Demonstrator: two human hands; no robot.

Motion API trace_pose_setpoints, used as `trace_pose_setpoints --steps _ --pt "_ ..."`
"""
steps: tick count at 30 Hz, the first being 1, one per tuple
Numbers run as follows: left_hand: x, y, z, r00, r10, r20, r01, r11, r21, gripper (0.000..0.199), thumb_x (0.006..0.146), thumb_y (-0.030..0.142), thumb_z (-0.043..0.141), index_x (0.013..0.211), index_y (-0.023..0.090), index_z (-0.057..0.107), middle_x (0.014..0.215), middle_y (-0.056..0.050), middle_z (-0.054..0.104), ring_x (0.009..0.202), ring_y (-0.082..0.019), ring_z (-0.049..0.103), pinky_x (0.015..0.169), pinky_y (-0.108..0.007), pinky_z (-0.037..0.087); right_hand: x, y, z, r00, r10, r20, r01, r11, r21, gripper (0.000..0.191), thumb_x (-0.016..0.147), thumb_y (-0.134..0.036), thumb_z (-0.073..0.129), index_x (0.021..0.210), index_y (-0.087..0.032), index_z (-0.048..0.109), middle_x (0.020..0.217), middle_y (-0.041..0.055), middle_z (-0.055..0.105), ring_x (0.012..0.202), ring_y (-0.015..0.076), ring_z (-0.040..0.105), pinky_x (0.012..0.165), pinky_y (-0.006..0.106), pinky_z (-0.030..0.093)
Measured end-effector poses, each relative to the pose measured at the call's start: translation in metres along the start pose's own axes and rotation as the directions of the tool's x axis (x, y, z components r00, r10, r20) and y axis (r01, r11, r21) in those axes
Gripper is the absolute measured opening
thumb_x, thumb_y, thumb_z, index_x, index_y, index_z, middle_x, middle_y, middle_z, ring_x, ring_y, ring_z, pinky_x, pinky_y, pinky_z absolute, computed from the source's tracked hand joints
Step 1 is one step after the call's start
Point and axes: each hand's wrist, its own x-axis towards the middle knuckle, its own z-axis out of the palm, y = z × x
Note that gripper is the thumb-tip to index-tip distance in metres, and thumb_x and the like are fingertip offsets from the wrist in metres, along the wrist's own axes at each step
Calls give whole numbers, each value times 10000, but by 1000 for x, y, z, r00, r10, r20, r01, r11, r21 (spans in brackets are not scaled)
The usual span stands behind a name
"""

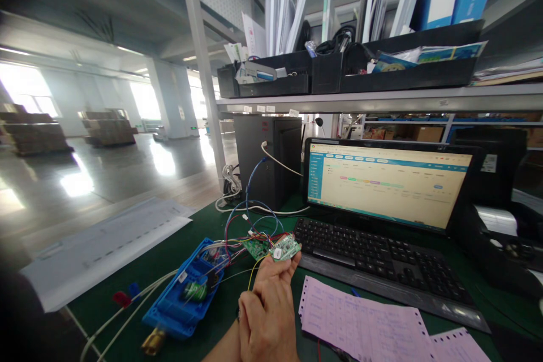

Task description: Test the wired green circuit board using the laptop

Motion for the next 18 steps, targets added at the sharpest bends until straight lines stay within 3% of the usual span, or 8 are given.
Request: trace_pose_setpoints --steps 3,10,18 --pt "1 -2 -3 999 -5 33 5 1000 -15 318 609 45 593 913 75 505 853 -100 589 849 -195 575 902 -382 454 1 -1 -1 1000 -11 -5 11 1000 -7 224 883 -192 390 803 -124 588 777 55 413 804 61 356 736 214 194" --pt "3 0 -3 998 -24 56 23 1000 12 478 573 67 629 1034 71 506 886 -117 597 911 -232 576 939 -394 431 1 -2 -1 1000 -16 -20 16 999 -34 222 889 -205 394 801 -125 582 778 56 401 798 55 362 727 215 206" --pt "0 0 -1 999 3 46 -3 1000 1 399 564 79 635 939 74 502 884 -113 598 900 -231 582 928 -409 438 1 -2 -1 1000 3 -23 -4 998 -59 221 888 -205 397 786 -120 574 775 59 384 799 52 366 722 212 225"
